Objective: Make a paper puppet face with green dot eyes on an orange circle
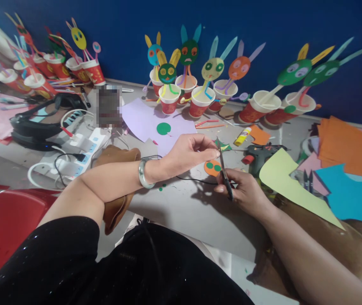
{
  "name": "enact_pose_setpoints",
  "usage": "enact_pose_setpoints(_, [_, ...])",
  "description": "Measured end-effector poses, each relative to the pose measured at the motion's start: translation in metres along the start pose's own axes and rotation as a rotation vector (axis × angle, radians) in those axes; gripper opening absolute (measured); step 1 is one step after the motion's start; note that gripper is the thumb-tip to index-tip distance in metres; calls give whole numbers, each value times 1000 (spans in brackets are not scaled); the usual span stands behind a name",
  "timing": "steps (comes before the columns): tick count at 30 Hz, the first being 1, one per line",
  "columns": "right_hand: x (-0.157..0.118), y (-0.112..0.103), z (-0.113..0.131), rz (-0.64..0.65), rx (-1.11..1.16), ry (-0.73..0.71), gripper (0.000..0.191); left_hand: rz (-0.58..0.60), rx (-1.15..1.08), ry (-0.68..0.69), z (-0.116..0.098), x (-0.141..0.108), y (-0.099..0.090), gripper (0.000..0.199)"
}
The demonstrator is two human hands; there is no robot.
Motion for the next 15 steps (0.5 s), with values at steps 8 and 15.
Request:
enact_pose_setpoints(8, [1, -2, 7, 13, 84, 35, 68, 13, -2, 5, -1, 0, 1, 30])
enact_pose_setpoints(15, [0, -1, 7, 29, 105, 38, 66, 19, -1, 0, -2, 0, 1, 22])
Point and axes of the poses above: each hand's wrist, its own x-axis towards the middle knuckle, its own y-axis out of the palm, z = x × y, the point moved 8 cm from there along x, towards the middle knuckle, and after that the axes turned 6 degrees about -x, right-handed, at the moved point
